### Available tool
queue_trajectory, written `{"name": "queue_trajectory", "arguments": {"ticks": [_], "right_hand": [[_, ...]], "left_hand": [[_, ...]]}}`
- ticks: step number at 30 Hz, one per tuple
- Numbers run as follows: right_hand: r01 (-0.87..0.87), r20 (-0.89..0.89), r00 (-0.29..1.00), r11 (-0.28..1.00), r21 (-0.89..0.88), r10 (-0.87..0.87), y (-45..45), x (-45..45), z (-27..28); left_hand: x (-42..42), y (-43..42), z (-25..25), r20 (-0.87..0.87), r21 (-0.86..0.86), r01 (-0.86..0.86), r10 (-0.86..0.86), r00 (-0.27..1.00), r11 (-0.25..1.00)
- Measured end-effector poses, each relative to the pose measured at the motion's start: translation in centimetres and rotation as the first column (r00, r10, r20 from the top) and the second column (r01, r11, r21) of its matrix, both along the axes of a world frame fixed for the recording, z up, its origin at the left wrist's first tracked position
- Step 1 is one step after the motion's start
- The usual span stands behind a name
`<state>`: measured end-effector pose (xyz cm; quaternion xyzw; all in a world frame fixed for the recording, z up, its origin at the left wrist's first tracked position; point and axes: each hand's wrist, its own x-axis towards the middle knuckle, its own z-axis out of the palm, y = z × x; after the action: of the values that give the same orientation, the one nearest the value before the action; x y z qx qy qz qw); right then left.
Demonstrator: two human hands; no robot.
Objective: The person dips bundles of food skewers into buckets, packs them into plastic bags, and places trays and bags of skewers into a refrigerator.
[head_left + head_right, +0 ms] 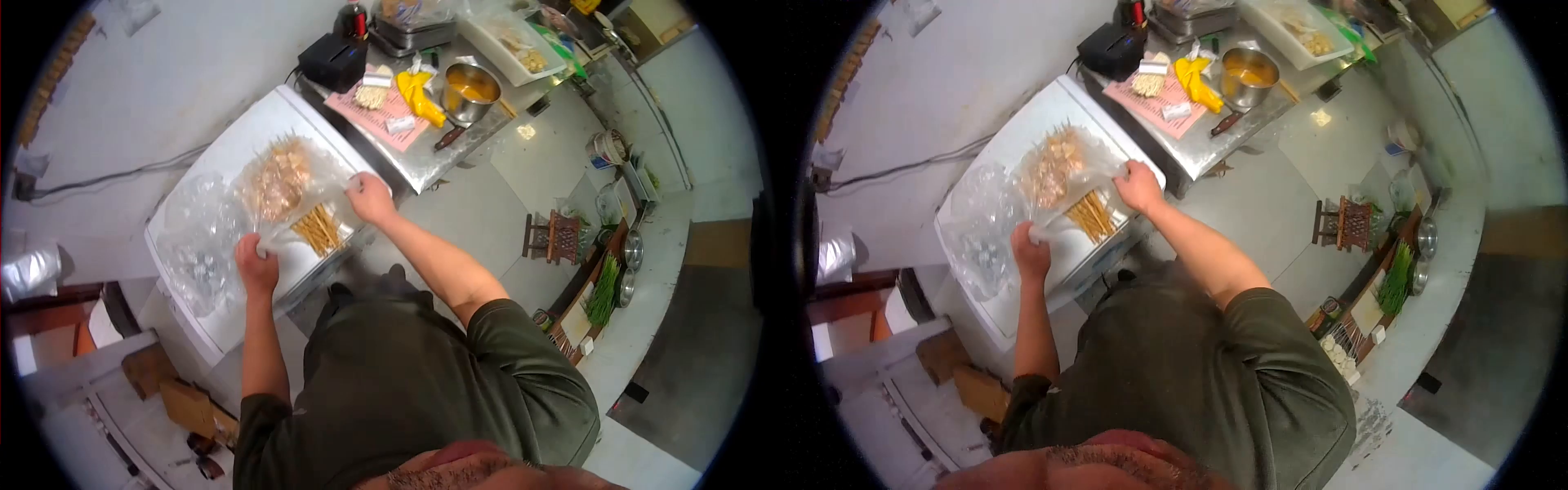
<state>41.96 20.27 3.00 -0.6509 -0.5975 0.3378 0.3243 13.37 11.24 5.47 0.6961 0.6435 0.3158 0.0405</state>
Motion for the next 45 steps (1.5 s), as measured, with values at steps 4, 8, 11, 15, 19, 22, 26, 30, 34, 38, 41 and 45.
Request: {"name": "queue_trajectory", "arguments": {"ticks": [4,8,11,15,19,22,26,30,34,38,41,45], "right_hand": [[-0.03,-0.018,0.999,1.0,-0.004,0.03,0.0,0.1,2.3],[-0.143,-0.016,0.99,0.986,-0.085,0.142,-0.1,0.0,5.3],[-0.177,-0.044,0.983,0.984,-0.028,0.176,0.6,0.7,4.3],[-0.11,0.17,0.979,0.994,-0.009,0.11,1.8,3.0,4.0],[-0.241,0.479,0.799,0.923,-0.299,0.364,1.1,3.9,6.1],[-0.402,0.143,0.762,0.634,-0.661,0.632,-2.3,1.3,9.3],[-0.583,-0.033,0.806,0.781,-0.225,0.592,-4.7,-4.7,6.5],[0.03,-0.194,0.981,0.99,0.14,-0.003,-1.5,-8.5,-0.1],[-0.009,-0.098,0.995,1.0,-0.002,0.009,0.2,-8.7,2.4],[-0.261,0.234,0.953,0.91,0.322,0.19,-0.9,-9.9,-0.1],[-0.367,0.281,0.924,0.807,0.463,0.26,-0.3,-9.0,-0.6],[-0.398,0.394,0.837,0.917,-0.035,0.379,1.6,-8.5,-0.8]], "left_hand": [[3.2,0.2,1.8,-0.005,0.287,-0.053,0.057,0.998,0.957],[6.5,1.0,5.9,-0.182,0.201,0.46,-0.428,0.885,0.865],[6.6,2.1,5.2,-0.413,-0.115,0.395,-0.405,0.815,0.912],[1.4,5.7,0.1,-0.466,-0.252,0.16,-0.265,0.844,0.954],[-1.0,6.2,3.3,-0.556,-0.201,0.205,-0.284,0.781,0.958],[-0.6,6.4,7.0,-0.622,-0.255,0.197,-0.317,0.716,0.947],[-0.5,7.0,10.2,-0.738,-0.202,0.181,-0.271,0.618,0.963],[-2.4,6.5,12.5,-0.729,-0.057,0.234,-0.201,0.655,0.97],[-1.7,4.4,16.3,-0.778,-0.21,0.08,-0.216,0.589,0.974],[0.5,1.9,14.8,-0.622,-0.285,0.141,-0.295,0.725,0.948],[0.8,0.3,12.4,-0.457,-0.405,0.308,-0.482,0.747,0.861],[-1.5,1.0,7.6,-0.455,-0.638,0.071,-0.449,0.769,0.767]]}}
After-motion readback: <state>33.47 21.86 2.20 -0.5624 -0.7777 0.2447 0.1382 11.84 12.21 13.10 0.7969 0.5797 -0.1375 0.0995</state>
